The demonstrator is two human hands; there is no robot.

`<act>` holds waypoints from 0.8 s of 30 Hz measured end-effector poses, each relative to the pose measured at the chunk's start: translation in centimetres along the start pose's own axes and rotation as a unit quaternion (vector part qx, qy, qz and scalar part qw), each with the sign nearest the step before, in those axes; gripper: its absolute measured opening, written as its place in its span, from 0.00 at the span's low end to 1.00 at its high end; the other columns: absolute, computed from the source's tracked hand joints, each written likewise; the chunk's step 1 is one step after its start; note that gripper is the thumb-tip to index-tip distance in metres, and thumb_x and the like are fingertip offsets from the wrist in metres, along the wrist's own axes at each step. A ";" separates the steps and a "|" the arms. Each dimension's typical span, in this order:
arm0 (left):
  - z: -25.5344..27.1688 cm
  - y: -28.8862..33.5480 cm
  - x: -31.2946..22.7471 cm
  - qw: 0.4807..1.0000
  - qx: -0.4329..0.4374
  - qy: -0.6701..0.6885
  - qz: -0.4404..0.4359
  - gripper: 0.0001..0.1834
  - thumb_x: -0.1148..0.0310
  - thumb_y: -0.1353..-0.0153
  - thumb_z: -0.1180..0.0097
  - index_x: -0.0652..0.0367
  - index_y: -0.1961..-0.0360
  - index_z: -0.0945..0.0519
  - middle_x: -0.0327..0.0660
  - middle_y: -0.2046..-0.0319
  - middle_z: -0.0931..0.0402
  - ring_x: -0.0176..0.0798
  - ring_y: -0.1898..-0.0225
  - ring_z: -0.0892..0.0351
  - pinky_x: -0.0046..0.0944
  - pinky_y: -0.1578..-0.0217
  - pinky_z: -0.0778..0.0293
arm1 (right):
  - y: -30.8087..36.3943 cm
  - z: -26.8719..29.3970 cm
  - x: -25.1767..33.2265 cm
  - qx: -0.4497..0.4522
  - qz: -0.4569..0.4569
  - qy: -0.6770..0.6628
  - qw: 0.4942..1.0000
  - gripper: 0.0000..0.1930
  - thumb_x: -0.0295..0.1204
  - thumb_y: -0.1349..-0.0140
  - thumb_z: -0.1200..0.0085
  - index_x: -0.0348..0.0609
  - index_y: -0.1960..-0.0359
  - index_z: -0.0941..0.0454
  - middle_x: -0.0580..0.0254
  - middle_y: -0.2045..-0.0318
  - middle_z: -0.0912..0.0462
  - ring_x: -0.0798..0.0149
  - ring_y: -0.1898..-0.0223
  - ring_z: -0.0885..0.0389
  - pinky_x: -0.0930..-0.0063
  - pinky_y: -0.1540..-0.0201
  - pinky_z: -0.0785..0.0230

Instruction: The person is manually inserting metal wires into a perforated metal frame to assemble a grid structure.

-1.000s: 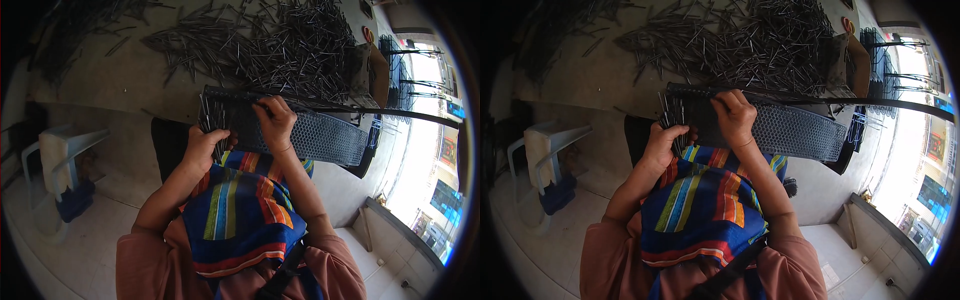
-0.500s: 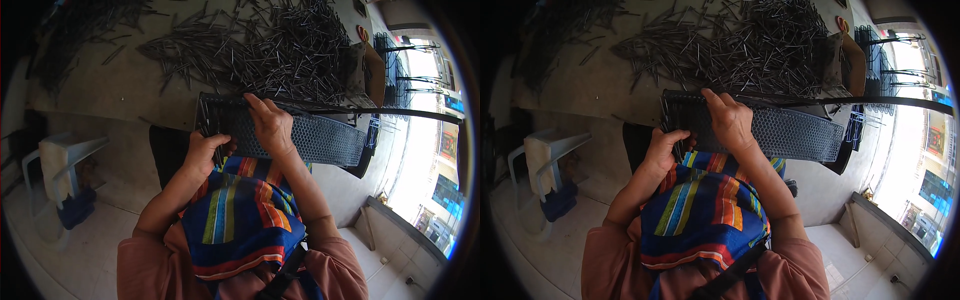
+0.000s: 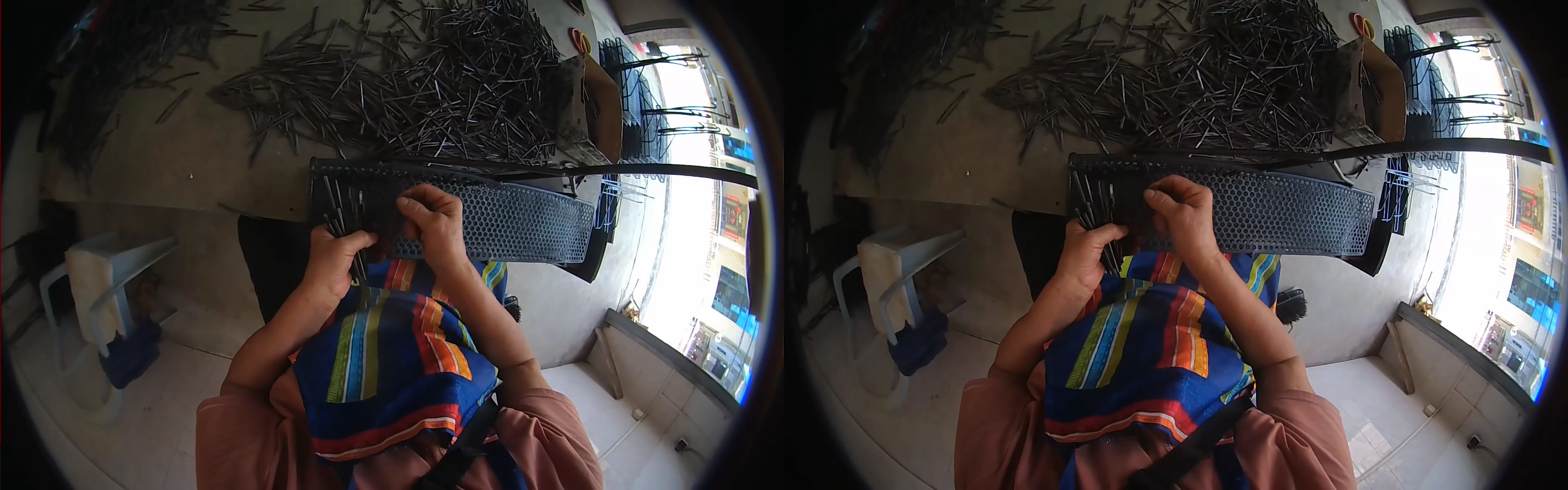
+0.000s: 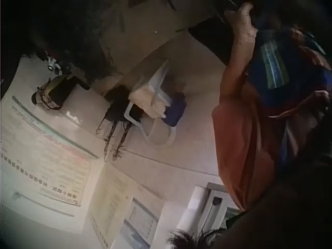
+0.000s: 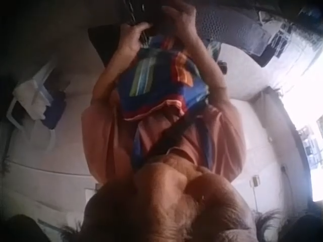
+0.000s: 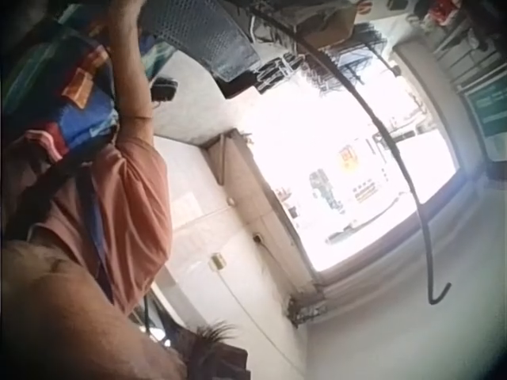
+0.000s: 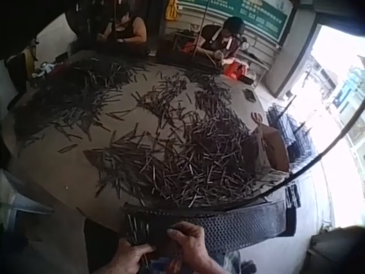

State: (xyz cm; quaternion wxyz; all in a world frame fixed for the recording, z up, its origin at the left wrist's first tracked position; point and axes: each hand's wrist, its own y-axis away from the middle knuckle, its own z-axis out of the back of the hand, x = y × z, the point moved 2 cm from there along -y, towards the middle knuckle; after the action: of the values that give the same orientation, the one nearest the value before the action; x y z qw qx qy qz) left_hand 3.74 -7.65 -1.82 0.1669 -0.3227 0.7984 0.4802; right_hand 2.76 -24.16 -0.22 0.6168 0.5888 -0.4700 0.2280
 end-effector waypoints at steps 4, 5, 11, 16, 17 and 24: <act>0.4 -0.1 -0.3 0.999 -0.016 -0.020 0.032 0.06 0.82 0.48 0.43 0.67 0.67 0.20 0.46 0.72 0.19 0.40 0.74 0.17 0.37 0.75 0.21 | -0.8 1.9 1.4 -0.107 0.224 0.014 0.969 0.04 0.22 0.38 0.46 0.38 0.63 0.19 0.74 0.81 0.27 0.82 0.83 0.37 0.87 0.80 0.46; 0.4 -0.2 -0.2 0.999 -0.016 -0.020 0.033 0.06 0.82 0.48 0.43 0.67 0.67 0.20 0.46 0.72 0.19 0.40 0.74 0.17 0.37 0.75 0.21 | -1.1 2.0 1.3 -0.107 0.223 0.014 0.969 0.04 0.22 0.38 0.46 0.38 0.63 0.19 0.74 0.81 0.27 0.82 0.83 0.37 0.87 0.80 0.46; 0.4 -0.6 -0.1 0.999 -0.011 -0.011 0.034 0.06 0.81 0.47 0.43 0.68 0.67 0.20 0.48 0.72 0.19 0.42 0.75 0.17 0.38 0.75 0.20 | -1.3 1.9 0.5 -0.088 0.347 0.082 0.930 0.07 0.17 0.39 0.48 0.37 0.62 0.20 0.71 0.73 0.24 0.82 0.79 0.35 0.87 0.77 0.44; 0.2 -0.6 -0.2 0.999 -0.003 0.011 0.053 0.08 0.81 0.47 0.43 0.68 0.65 0.21 0.48 0.72 0.19 0.42 0.74 0.17 0.38 0.74 0.20 | -1.5 2.0 0.6 -0.087 0.392 0.172 0.899 0.10 0.13 0.42 0.49 0.36 0.62 0.19 0.69 0.69 0.22 0.81 0.77 0.34 0.87 0.75 0.42; 0.3 -0.7 -0.1 0.999 -0.003 0.012 0.053 0.08 0.81 0.47 0.43 0.68 0.65 0.21 0.48 0.72 0.19 0.42 0.74 0.17 0.38 0.74 0.20 | -1.5 2.1 0.7 -0.087 0.392 0.172 0.899 0.10 0.13 0.42 0.49 0.36 0.62 0.19 0.69 0.69 0.22 0.81 0.77 0.34 0.87 0.75 0.42; 0.5 -1.0 0.0 0.999 -0.013 0.007 0.041 0.08 0.80 0.47 0.43 0.68 0.65 0.21 0.48 0.71 0.19 0.41 0.73 0.17 0.38 0.74 0.20 | -1.2 2.9 -0.2 -0.085 0.350 0.099 0.928 0.10 0.14 0.42 0.49 0.36 0.61 0.19 0.66 0.64 0.19 0.80 0.76 0.32 0.87 0.73 0.40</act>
State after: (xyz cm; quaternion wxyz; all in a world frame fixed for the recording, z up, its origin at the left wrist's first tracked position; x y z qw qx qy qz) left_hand 4.35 -7.53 -2.73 0.1373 -0.2948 0.8057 0.4951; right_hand 2.73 -27.12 -1.35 0.5894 0.3067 -0.6001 0.4454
